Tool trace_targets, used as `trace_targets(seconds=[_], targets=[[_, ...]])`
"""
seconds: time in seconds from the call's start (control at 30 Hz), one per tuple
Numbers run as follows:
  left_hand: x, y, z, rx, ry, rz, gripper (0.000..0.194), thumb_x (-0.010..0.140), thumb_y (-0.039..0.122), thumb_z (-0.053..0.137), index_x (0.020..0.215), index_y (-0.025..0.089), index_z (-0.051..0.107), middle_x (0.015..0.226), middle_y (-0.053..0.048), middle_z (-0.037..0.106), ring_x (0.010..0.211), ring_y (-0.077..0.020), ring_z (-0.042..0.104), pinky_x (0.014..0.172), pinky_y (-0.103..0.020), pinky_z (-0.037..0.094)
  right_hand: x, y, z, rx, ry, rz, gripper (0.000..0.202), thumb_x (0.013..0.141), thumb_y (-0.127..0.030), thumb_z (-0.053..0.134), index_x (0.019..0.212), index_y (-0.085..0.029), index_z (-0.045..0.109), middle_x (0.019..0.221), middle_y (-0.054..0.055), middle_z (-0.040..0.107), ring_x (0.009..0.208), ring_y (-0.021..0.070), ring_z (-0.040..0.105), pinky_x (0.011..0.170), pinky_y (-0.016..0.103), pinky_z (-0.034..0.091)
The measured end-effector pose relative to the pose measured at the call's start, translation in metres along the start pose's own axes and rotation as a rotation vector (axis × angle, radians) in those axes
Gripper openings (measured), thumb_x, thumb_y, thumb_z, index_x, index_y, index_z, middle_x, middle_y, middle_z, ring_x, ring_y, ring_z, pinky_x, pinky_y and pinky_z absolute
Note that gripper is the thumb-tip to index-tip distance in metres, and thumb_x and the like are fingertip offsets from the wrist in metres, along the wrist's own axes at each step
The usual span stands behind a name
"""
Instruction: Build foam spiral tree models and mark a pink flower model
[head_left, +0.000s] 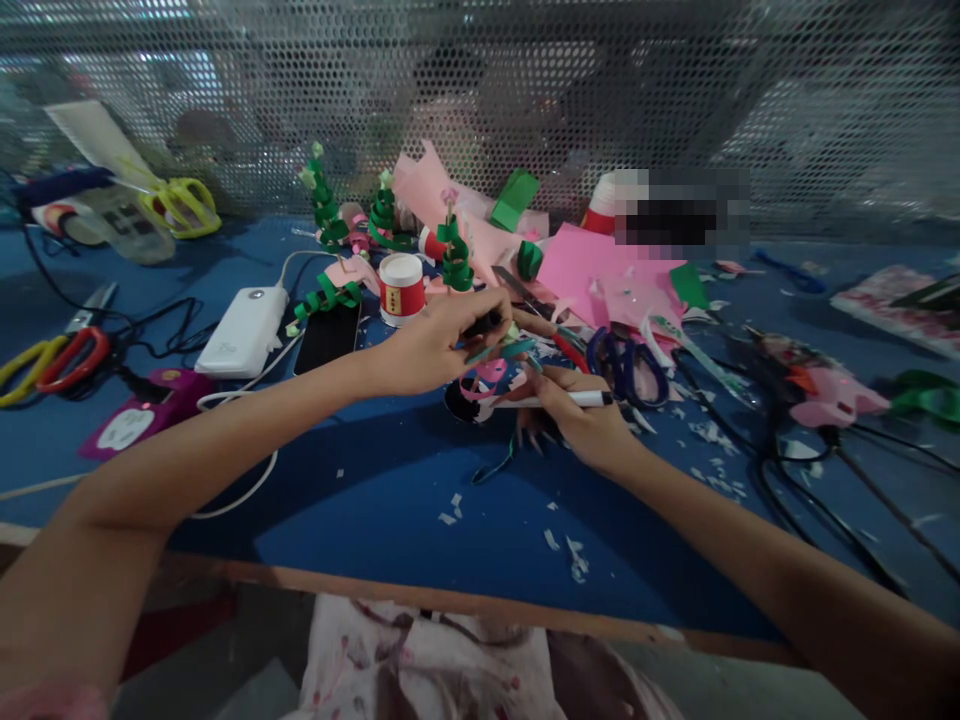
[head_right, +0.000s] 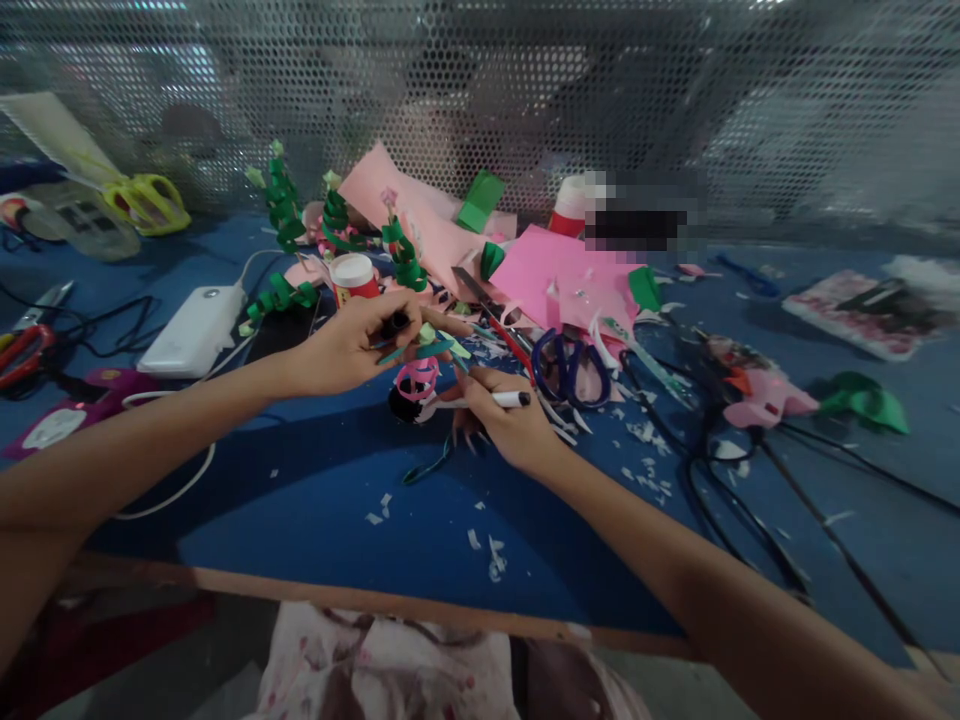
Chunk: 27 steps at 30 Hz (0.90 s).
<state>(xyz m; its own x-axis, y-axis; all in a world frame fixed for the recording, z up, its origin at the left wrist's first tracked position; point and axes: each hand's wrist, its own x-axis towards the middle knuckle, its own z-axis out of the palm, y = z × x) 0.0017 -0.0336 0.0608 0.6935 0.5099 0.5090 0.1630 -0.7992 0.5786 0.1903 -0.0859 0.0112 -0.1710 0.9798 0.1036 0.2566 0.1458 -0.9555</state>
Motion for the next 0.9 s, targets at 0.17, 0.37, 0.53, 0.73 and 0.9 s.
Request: trace_targets(seconds=[0.17, 0.37, 0.53, 0.73, 0.9], targets=[[0.0001, 0.0, 0.0001, -0.004, -0.002, -0.003, 0.019, 0.078, 0.014, 0.054, 0.069, 0.02, 0.038, 0.067, 0.0, 0.046, 0.061, -0.0111, 0.048, 0.055, -0.027, 0.043, -0.0015, -0.0022, 0.0012, -0.04, -0.043, -0.016, 0.037, 0.078, -0.047, 0.051, 0.058, -0.019, 0.063, 0.047, 0.002, 0.058, 0.04, 0.0112, 0.05, 0.039, 0.024, 0.035], [-0.0001, -0.0006, -0.0002, -0.006, -0.012, 0.0, 0.018, 0.08, 0.018, 0.053, 0.069, 0.019, 0.039, 0.067, -0.001, 0.048, 0.064, -0.0118, 0.049, 0.057, -0.028, 0.043, -0.0007, -0.0018, 0.0011, -0.024, 0.041, -0.011, 0.033, 0.078, -0.043, 0.053, 0.058, -0.02, 0.063, 0.046, 0.001, 0.056, 0.04, 0.0114, 0.049, 0.039, 0.024, 0.036], [-0.0001, -0.0009, 0.0006, -0.025, -0.012, 0.006, 0.019, 0.079, 0.013, 0.052, 0.07, 0.019, 0.037, 0.066, 0.001, 0.045, 0.059, -0.0094, 0.045, 0.055, -0.026, 0.04, -0.0005, 0.0014, -0.0006, -0.026, -0.041, -0.026, 0.035, 0.079, -0.045, 0.051, 0.06, -0.019, 0.064, 0.048, 0.002, 0.059, 0.041, 0.0116, 0.05, 0.04, 0.024, 0.036], [0.0004, 0.0017, 0.0005, -0.058, -0.01, 0.012, 0.02, 0.077, 0.007, 0.051, 0.069, 0.018, 0.036, 0.063, 0.003, 0.039, 0.057, -0.0069, 0.039, 0.055, -0.022, 0.037, -0.0004, 0.0013, -0.0009, -0.044, 0.018, 0.005, 0.034, 0.078, -0.045, 0.053, 0.06, -0.018, 0.063, 0.046, 0.001, 0.057, 0.04, 0.0109, 0.048, 0.039, 0.023, 0.035], [0.0003, 0.0006, 0.0008, -0.076, -0.008, 0.03, 0.022, 0.075, 0.003, 0.051, 0.069, 0.018, 0.036, 0.064, 0.003, 0.039, 0.058, -0.0065, 0.037, 0.054, -0.022, 0.035, 0.0001, 0.0013, -0.0015, 0.031, -0.064, 0.048, 0.032, 0.075, -0.044, 0.055, 0.057, -0.019, 0.062, 0.044, 0.001, 0.056, 0.036, 0.0117, 0.048, 0.037, 0.024, 0.037]])
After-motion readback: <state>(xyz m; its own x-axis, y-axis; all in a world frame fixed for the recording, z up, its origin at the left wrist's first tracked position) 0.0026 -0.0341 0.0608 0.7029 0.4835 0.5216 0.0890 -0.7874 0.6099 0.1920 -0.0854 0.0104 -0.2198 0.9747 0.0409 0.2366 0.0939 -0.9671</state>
